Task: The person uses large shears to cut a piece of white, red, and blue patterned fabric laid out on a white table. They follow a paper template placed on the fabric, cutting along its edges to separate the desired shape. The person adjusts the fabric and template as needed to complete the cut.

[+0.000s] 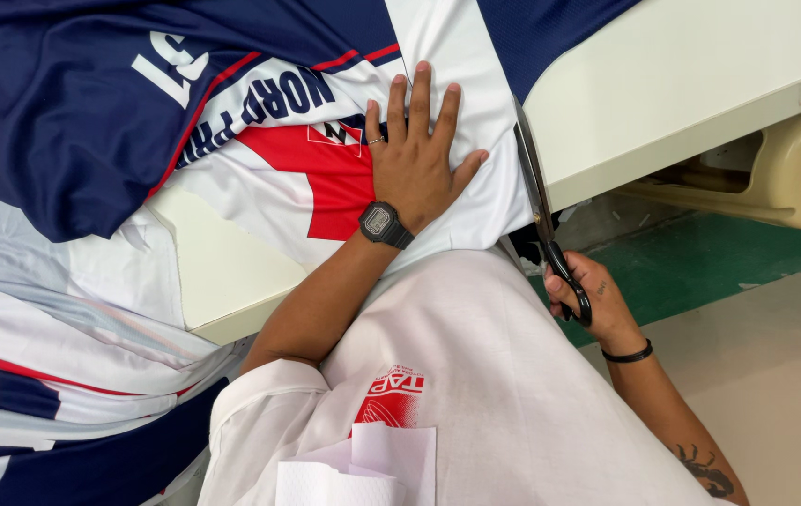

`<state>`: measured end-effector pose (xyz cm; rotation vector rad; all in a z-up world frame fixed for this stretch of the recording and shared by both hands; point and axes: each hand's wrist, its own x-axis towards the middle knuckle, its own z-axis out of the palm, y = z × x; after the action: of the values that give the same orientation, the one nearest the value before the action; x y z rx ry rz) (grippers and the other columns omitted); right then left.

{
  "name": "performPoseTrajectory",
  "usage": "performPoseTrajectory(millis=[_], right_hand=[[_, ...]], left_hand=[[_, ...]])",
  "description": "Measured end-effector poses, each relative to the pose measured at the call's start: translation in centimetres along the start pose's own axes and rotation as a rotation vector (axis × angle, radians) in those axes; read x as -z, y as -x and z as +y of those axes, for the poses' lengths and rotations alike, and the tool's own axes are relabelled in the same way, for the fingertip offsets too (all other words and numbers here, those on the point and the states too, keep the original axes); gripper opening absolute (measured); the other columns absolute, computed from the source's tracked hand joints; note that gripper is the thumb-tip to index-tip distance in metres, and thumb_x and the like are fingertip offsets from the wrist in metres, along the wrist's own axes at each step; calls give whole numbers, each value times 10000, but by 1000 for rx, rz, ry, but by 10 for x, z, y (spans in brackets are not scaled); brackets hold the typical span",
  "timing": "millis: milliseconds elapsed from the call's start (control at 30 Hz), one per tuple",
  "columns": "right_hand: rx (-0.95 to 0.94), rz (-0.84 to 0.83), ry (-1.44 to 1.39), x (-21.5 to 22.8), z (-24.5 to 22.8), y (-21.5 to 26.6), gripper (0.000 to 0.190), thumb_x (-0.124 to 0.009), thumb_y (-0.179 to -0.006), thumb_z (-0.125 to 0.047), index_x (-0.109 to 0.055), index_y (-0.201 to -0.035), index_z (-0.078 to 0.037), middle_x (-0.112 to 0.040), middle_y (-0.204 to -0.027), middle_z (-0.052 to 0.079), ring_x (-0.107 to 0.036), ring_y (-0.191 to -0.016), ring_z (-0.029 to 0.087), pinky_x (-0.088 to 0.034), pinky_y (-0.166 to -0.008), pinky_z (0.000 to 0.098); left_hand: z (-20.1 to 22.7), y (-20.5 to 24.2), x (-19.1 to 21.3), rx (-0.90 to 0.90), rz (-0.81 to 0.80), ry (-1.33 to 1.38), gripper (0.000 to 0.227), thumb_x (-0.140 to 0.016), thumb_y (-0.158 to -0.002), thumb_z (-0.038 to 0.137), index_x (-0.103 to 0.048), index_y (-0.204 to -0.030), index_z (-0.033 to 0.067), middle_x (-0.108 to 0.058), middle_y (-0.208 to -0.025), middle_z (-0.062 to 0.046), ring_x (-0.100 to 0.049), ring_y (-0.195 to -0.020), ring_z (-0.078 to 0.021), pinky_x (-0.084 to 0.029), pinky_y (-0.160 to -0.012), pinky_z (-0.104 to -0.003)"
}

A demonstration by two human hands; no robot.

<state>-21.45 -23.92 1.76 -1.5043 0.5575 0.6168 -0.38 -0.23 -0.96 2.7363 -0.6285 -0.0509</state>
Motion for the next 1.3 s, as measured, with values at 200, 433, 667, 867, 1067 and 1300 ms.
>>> performPoseTrajectory(millis=[200,433,667,867,1067,1300], right_hand=[[-77,31,73,2,-4,-1,458,-733,-827,-504,-613,-852,-63,-553,-584,10,-562,-475,120,-442,-442,267],[39,-78,-4,9,-15,-2,513,-681,-862,-581,-606,-868,-73,-561,-645,-9,-578,-539,93,-495,-494,242],[13,-75,41,14,-32,-22,504,-686,-876,-560,-591,-867,-65,-557,-656,-3,-569,-555,93,-494,-509,241],[10,-72,84,16,-40,-28,506,-696,-860,-563,-582,-828,-71,-554,-630,-6,-577,-525,98,-472,-477,242],[-1,-69,107,21,-41,-28,490,-716,-842,-557,-596,-836,-83,-553,-619,-7,-572,-519,91,-466,-475,233],[-20,-91,125,28,-45,-28,475,-731,-848,-525,-596,-828,-70,-549,-611,-6,-562,-509,95,-462,-464,236]], left_hand=[[0,0,0,2,-16,-2,841,-684,-885,659,-462,-1537,177,-241,-1641,-212,-249,-1502,-429,-172,-1178,-706],[3,2,2,12,-17,-9,852,-687,-867,660,-464,-1530,174,-235,-1638,-211,-245,-1499,-433,-166,-1173,-712],[6,3,5,26,-12,0,857,-692,-858,662,-475,-1523,168,-234,-1638,-209,-232,-1504,-431,-161,-1176,-711],[5,3,6,17,-15,-6,849,-674,-870,676,-471,-1521,170,-227,-1638,-216,-237,-1503,-429,-170,-1169,-711],[4,4,2,16,-29,-3,857,-652,-886,687,-448,-1541,174,-225,-1641,-217,-231,-1504,-430,-160,-1173,-712],[5,4,-1,16,5,13,870,-654,-892,692,-431,-1553,172,-215,-1648,-210,-214,-1515,-428,-147,-1184,-713]])
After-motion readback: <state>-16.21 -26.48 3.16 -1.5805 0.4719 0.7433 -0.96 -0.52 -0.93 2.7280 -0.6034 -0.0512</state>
